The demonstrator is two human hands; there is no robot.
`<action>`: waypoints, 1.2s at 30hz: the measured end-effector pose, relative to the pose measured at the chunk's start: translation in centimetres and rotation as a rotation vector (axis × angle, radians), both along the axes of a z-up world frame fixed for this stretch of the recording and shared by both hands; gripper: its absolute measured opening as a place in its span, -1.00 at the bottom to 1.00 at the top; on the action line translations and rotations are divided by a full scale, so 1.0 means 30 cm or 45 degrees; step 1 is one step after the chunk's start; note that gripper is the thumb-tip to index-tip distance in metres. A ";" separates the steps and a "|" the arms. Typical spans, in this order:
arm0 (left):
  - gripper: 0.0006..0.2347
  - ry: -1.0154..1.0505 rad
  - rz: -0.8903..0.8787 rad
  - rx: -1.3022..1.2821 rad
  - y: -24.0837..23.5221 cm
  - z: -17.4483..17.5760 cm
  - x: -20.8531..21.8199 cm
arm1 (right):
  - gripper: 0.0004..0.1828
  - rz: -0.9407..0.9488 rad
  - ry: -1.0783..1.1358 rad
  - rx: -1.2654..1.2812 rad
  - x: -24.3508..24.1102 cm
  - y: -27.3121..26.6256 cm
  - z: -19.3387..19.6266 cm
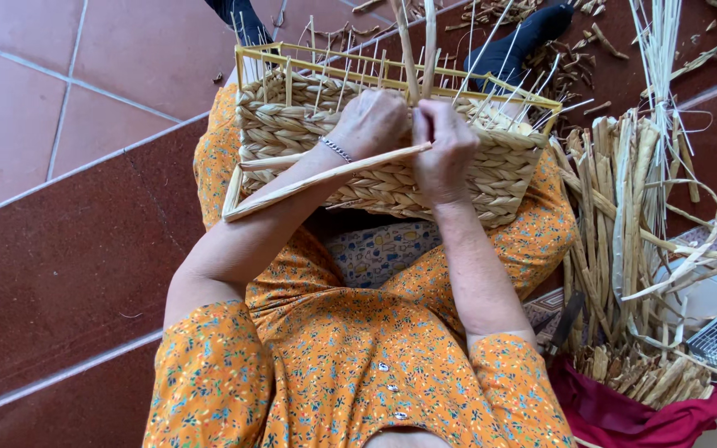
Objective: The person weaves a rectangular basket using dried palm leaves, interlacing the strands through a frame held on their lap. They use shears to trim excess material and continue weaving the sides of the basket.
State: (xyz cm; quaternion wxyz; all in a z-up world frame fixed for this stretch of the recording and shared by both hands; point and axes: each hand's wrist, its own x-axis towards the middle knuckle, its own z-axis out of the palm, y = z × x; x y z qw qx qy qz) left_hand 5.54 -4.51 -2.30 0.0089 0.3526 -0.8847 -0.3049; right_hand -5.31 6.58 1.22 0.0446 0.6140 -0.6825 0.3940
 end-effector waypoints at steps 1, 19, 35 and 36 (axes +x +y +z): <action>-0.85 0.029 -0.047 -0.013 -0.011 -0.002 -0.003 | -0.90 0.008 0.080 0.041 0.009 0.001 -0.005; -0.78 0.651 0.130 0.349 -0.013 0.004 0.071 | -0.63 0.137 0.152 0.484 0.009 0.010 0.017; -0.89 0.542 0.502 -0.111 0.114 -0.078 0.043 | -0.58 0.054 0.200 0.108 0.014 0.082 -0.039; -0.89 0.578 0.527 -0.152 0.115 -0.078 0.047 | -0.56 0.032 0.191 0.108 0.019 0.073 -0.048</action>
